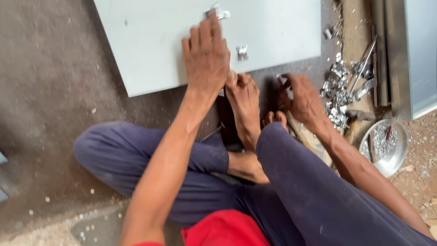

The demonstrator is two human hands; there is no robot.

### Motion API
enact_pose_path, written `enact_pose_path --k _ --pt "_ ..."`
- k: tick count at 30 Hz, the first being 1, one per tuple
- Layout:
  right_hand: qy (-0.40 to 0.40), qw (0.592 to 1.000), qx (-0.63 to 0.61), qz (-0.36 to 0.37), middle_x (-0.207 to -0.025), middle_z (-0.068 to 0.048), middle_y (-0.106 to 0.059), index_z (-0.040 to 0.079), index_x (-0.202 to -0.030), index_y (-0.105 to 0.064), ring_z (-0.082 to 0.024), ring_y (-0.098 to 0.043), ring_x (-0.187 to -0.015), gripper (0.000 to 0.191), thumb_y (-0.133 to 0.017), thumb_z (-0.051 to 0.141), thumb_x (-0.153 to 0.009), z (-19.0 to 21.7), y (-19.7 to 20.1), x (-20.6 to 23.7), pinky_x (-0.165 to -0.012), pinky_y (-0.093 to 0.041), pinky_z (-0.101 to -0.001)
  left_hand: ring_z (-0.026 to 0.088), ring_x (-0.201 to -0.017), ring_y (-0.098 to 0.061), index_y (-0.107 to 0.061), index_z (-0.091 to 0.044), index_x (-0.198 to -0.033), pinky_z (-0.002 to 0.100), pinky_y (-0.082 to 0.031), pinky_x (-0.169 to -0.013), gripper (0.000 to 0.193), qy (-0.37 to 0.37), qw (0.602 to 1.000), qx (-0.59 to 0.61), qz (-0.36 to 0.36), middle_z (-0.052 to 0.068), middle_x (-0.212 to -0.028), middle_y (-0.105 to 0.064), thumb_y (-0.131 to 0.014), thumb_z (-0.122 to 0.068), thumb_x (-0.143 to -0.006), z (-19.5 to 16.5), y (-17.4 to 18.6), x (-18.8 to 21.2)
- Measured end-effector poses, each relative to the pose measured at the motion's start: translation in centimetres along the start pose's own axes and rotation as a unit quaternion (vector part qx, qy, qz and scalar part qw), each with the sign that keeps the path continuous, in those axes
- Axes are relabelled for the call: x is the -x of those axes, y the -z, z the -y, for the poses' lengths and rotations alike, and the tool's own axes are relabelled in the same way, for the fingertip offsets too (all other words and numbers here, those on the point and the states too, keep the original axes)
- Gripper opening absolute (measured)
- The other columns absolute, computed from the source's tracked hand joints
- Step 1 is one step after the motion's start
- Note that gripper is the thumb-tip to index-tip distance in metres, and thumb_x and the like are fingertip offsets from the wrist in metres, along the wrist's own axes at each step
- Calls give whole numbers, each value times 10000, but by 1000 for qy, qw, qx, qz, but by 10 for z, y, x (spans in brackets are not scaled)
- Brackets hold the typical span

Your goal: The person sits on the floor and assembles metal boxes by hammering small metal pieces into pre-drilled holes on a white panel. They use a hammer and a metal punch to secure the pieces, then attach a metal frame to the panel and insert a locking mechanism.

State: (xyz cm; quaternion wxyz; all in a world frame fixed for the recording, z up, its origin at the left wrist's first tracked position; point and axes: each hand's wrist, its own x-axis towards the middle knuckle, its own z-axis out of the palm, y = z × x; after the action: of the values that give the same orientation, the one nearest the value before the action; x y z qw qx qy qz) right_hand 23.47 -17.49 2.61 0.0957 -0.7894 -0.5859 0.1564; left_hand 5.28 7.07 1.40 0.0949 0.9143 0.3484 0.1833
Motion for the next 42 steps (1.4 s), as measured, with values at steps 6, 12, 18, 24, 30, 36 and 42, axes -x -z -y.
enact_pose_path --k 6,12,18,24,30,36,42 --pt "37 985 -69 -153 -1079 -119 -657 53 -1210 -667 -262 -662 -964 262 -788 135 -993 40 7 -35 -812 -569 -378 265 -997 -543 -505 -4 -1518 434 -447 -875 704 -194 977 -21 87 88 -1083 -556 -733 -229 -890 35 72 63" --pt "75 956 -116 -261 -1105 -79 -651 85 -1189 -680 -287 -653 -1006 179 -739 71 -1020 65 -14 -47 -832 -567 -403 217 -984 -561 -563 -53 -1430 384 -467 -871 587 -282 936 19 208 49 -1079 -589 -712 -171 -875 36 55 105" --pt "-36 964 27 -261 -1071 -91 -704 84 -1198 -656 -205 -662 -954 123 -717 133 -1103 -35 -35 17 -789 -573 -356 217 -902 -644 -591 -40 -1371 360 -515 -776 528 9 953 269 139 75 -1026 -667 -731 -220 -895 22 46 117" --pt "-349 823 -390 -222 -1130 -17 -646 19 -1349 -503 -129 -682 -986 602 -740 456 -1010 -18 -20 -8 -709 -646 -286 192 -722 -763 -648 49 -1104 288 -555 -508 426 454 561 690 -56 141 -887 -758 -645 -360 -984 20 59 99" --pt "-179 662 -667 -291 -734 -2 -464 84 -850 -465 -145 -507 -664 286 -710 118 -993 -50 18 -59 -640 -471 -336 267 -729 -768 -671 90 -1086 371 -636 -609 368 345 640 681 -84 198 -888 -762 -661 -273 -1030 28 70 62" --pt "-218 663 -662 -273 -701 -5 -558 105 -819 -648 -126 -451 -585 113 -634 136 -927 -67 -23 -42 -512 -334 -303 293 -902 -761 -552 13 -1262 430 -674 -770 412 405 525 748 -39 172 -1070 -723 -646 -246 -956 7 35 91" --pt "-303 674 -618 -268 -774 -33 -608 44 -859 -639 -129 -578 -669 175 -753 155 -930 -46 -42 -25 -591 -526 -289 248 -1126 -713 -546 53 -1289 477 -573 -1028 400 305 482 813 -115 122 -1250 -679 -692 -201 -1016 10 12 117"
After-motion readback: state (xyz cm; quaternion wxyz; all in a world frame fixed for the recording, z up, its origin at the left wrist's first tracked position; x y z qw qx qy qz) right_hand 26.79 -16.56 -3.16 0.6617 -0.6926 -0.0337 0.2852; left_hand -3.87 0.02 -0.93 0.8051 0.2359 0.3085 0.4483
